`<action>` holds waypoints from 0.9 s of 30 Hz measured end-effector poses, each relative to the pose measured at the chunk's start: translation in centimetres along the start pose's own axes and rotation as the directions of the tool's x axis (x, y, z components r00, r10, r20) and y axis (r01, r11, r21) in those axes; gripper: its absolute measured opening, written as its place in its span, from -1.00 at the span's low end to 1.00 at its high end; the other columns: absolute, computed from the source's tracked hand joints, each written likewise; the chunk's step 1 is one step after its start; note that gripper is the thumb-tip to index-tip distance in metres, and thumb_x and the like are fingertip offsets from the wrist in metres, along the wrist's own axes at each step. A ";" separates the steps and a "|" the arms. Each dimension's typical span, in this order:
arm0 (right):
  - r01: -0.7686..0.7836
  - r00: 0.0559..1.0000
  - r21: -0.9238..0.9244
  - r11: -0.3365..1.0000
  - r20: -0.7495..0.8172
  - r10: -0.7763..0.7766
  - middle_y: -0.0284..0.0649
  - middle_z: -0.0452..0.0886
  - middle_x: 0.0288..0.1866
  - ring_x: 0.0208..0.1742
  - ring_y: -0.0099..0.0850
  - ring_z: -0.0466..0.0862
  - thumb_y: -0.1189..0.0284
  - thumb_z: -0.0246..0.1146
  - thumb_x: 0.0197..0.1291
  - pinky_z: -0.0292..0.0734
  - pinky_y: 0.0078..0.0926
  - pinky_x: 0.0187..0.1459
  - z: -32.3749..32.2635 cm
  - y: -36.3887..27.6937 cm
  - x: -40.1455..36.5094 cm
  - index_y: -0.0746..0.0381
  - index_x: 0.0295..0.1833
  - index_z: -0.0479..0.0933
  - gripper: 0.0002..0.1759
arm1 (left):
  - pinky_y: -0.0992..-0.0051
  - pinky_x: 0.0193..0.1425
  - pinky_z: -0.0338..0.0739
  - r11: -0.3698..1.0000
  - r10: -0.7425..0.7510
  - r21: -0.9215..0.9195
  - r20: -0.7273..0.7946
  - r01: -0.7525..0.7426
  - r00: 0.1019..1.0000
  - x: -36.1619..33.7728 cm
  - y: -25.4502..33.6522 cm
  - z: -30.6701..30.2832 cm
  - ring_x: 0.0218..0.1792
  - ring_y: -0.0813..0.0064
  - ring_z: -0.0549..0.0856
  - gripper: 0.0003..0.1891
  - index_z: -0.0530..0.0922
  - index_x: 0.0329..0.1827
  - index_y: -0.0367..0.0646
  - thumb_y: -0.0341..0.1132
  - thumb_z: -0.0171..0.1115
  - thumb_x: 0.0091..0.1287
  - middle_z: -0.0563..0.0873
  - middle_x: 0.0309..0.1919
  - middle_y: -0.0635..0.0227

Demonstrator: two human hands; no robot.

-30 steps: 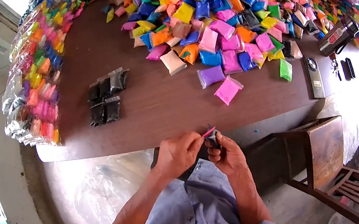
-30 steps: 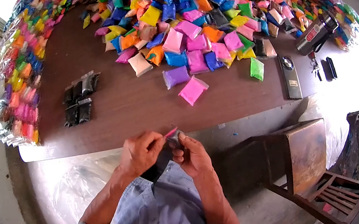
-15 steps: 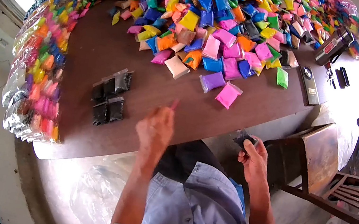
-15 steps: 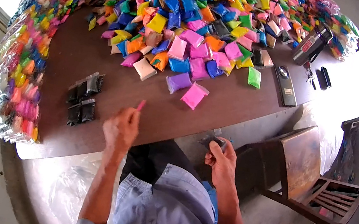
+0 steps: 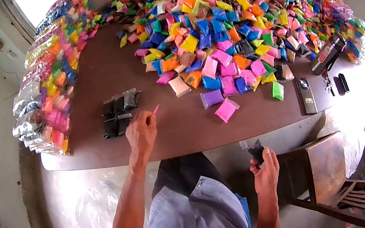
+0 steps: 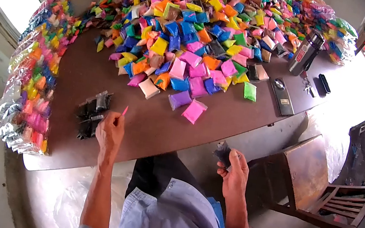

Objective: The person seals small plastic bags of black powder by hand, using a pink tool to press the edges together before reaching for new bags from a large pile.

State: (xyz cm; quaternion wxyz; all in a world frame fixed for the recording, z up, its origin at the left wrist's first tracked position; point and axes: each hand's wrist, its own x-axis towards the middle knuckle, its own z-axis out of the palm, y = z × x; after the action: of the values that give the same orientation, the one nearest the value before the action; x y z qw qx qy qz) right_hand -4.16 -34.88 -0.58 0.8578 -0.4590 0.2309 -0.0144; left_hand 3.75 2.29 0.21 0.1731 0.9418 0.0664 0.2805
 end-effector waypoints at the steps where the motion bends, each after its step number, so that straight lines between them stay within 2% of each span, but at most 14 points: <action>1: -0.014 1.000 -0.003 1.000 -0.012 0.014 -0.37 0.75 -0.14 -0.28 -0.54 0.73 0.19 0.33 0.56 0.56 -0.57 -0.37 0.0 0.2 -0.2 0.08 0.11 0.65 -0.77 | 0.12 -0.38 0.64 0.995 0.015 0.100 -0.055 -0.009 0.998 0.1 -1.1 0.4 -0.44 0.04 0.77 -0.88 0.72 -0.28 0.05 -0.24 0.35 0.47 0.79 -0.38 0.26; 2: -0.012 1.000 0.004 1.000 -0.007 0.012 -0.37 0.75 -0.14 -0.28 -0.54 0.73 0.19 0.33 0.56 0.56 -0.57 -0.37 0.0 0.3 -0.4 0.08 0.11 0.65 -0.77 | 0.11 -0.40 0.64 0.994 0.069 0.090 -0.070 -0.063 0.995 -0.4 -1.7 1.2 -0.45 0.03 0.77 -0.87 0.73 -0.29 0.08 -0.23 0.34 0.48 0.79 -0.39 0.26; 4: -0.021 1.000 0.035 0.999 -0.005 0.021 -0.39 0.75 -0.16 -0.27 -0.55 0.74 0.21 0.34 0.55 0.60 -0.55 -0.35 0.2 0.6 -0.5 0.09 0.10 0.68 -0.78 | 0.09 -0.39 0.64 0.999 0.046 0.021 0.058 -0.047 0.997 -2.0 2.2 1.9 -0.38 0.02 0.78 -0.86 0.70 -0.33 0.09 -0.25 0.35 0.45 0.77 -0.38 0.22; 6: 0.010 1.000 0.010 1.000 -0.021 -0.010 -0.40 0.76 -0.16 -0.25 -0.57 0.74 0.24 0.35 0.54 0.62 -0.56 -0.33 0.9 0.8 -0.9 0.10 0.11 0.69 -0.79 | 0.09 -0.21 0.67 0.972 0.148 -0.217 0.241 -0.095 0.959 -4.5 6.8 3.6 -0.22 0.07 0.80 -0.92 0.72 -0.22 0.01 -0.30 0.31 0.47 0.80 -0.26 0.23; 8: 0.054 0.998 -0.022 0.998 -0.036 -0.055 -0.40 0.76 -0.15 -0.23 -0.59 0.75 0.27 0.36 0.54 0.65 -0.56 -0.31 1.3 0.7 -1.2 0.11 0.12 0.71 -0.80 | 0.08 -0.19 0.67 0.904 0.418 -0.252 0.353 -0.345 0.837 -6.6 11.8 3.6 -0.23 0.10 0.80 -0.90 0.71 -0.24 0.00 -0.31 0.28 0.48 0.77 -0.28 0.26; 9: 0.076 0.997 -0.026 0.997 0.003 -0.076 -0.45 0.72 -0.18 -0.25 -0.65 0.70 0.33 0.40 0.51 0.68 -0.59 -0.29 1.1 0.9 -1.2 0.16 0.16 0.72 -0.77 | 0.08 -0.19 0.67 0.899 0.426 -0.262 0.343 -0.351 0.837 -7.1 13.0 3.1 -0.23 0.10 0.80 -0.90 0.71 -0.24 0.00 -0.31 0.28 0.48 0.77 -0.28 0.26; 11: 0.117 0.993 -0.025 0.993 0.026 -0.116 -0.50 0.68 -0.21 -0.28 -0.72 0.66 0.39 0.43 0.47 0.70 -0.62 -0.28 0.9 0.6 -1.3 0.20 0.20 0.73 -0.74 | 0.09 -0.24 0.66 0.785 0.523 -0.466 0.147 -0.408 0.839 -8.2 15.1 2.4 -0.26 0.11 0.78 -0.89 0.70 -0.26 -0.03 -0.33 0.29 0.47 0.74 -0.31 0.27; 13: 0.169 0.977 -0.044 0.985 0.136 -0.162 -0.52 0.65 -0.25 -0.27 -0.77 0.64 0.48 0.42 0.46 0.72 -0.65 -0.27 1.3 0.3 -1.6 0.24 0.22 0.74 -0.73 | 0.12 -0.26 0.67 0.799 0.507 -0.450 0.146 -0.399 0.850 -8.4 14.2 1.5 -0.27 0.09 0.79 -0.92 0.71 -0.25 -0.06 -0.33 0.34 0.45 0.76 -0.32 0.26; 17: 0.254 0.946 -0.113 0.960 0.235 -0.223 -0.50 0.65 -0.30 -0.29 -0.76 0.62 0.47 0.43 0.47 0.70 -0.70 -0.28 3.0 0.5 -2.0 0.28 0.22 0.73 -0.72 | 0.24 -0.27 0.69 0.942 0.246 -0.269 0.144 -0.202 0.958 -7.5 8.7 -1.0 -0.33 0.06 0.82 -0.93 0.76 -0.18 -0.09 -0.33 0.48 0.39 0.82 -0.31 0.18; 20: 0.253 0.941 -0.133 0.958 0.266 -0.212 -0.48 0.68 -0.27 -0.30 -0.76 0.62 0.46 0.42 0.47 0.69 -0.70 -0.30 4.5 0.9 -2.3 0.27 0.22 0.73 -0.72 | 0.33 -0.26 0.68 0.965 0.072 -0.252 0.015 -0.066 0.997 -6.7 4.9 -4.5 -0.37 0.25 0.83 -0.92 0.77 -0.18 -0.15 -0.36 0.48 0.38 0.82 -0.31 0.16; 21: 0.258 0.937 -0.160 0.953 0.283 -0.206 -0.46 0.70 -0.26 -0.30 -0.76 0.62 0.45 0.43 0.47 0.69 -0.69 -0.31 4.7 1.0 -2.2 0.26 0.22 0.73 -0.72 | 0.35 -0.25 0.68 0.961 -0.020 -0.275 -0.009 0.017 1.000 -6.9 2.7 -5.1 -0.37 0.32 0.82 -0.92 0.77 -0.17 -0.16 -0.37 0.48 0.38 0.81 -0.33 0.17; 23: 0.251 0.928 -0.133 0.959 0.315 -0.199 -0.41 0.72 -0.21 -0.24 -0.67 0.73 0.39 0.38 0.52 0.70 -0.65 -0.34 5.4 1.1 -2.0 0.26 0.26 0.70 -0.70 | 0.29 -0.26 0.66 0.950 -0.140 -0.296 -0.104 0.103 0.985 -6.8 -1.4 -6.7 -0.38 0.23 0.81 -0.90 0.78 -0.13 -0.13 -0.32 0.45 0.42 0.81 -0.33 0.19; 25: 0.043 0.957 -0.150 0.988 0.291 0.002 -0.29 0.77 -0.02 -0.22 -0.51 0.82 0.29 0.29 0.60 0.72 -0.62 -0.33 6.4 0.7 -2.3 0.21 0.33 0.62 -0.66 | 0.27 -0.25 0.66 0.965 -0.187 -0.213 -0.159 0.152 0.969 -7.0 -5.4 -8.3 -0.38 0.20 0.81 -0.90 0.77 -0.15 -0.15 -0.33 0.45 0.40 0.81 -0.34 0.18; 27: 0.040 0.937 -0.174 0.984 0.350 0.024 -0.26 0.76 0.05 -0.13 -0.41 0.86 0.22 0.23 0.64 0.73 -0.58 -0.33 6.6 1.3 -1.8 0.21 0.37 0.56 -0.61 | 0.24 -0.23 0.66 0.968 -0.243 -0.130 -0.237 0.217 0.941 -7.2 -9.4 -9.6 -0.38 0.17 0.80 -0.91 0.76 -0.17 -0.16 -0.35 0.45 0.39 0.81 -0.35 0.17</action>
State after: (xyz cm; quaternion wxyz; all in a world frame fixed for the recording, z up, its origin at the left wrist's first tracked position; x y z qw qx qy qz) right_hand -3.35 -28.58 2.21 0.8406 -0.5301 0.0729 0.0847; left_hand -7.87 12.18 0.69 0.2426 0.8744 0.1829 0.3783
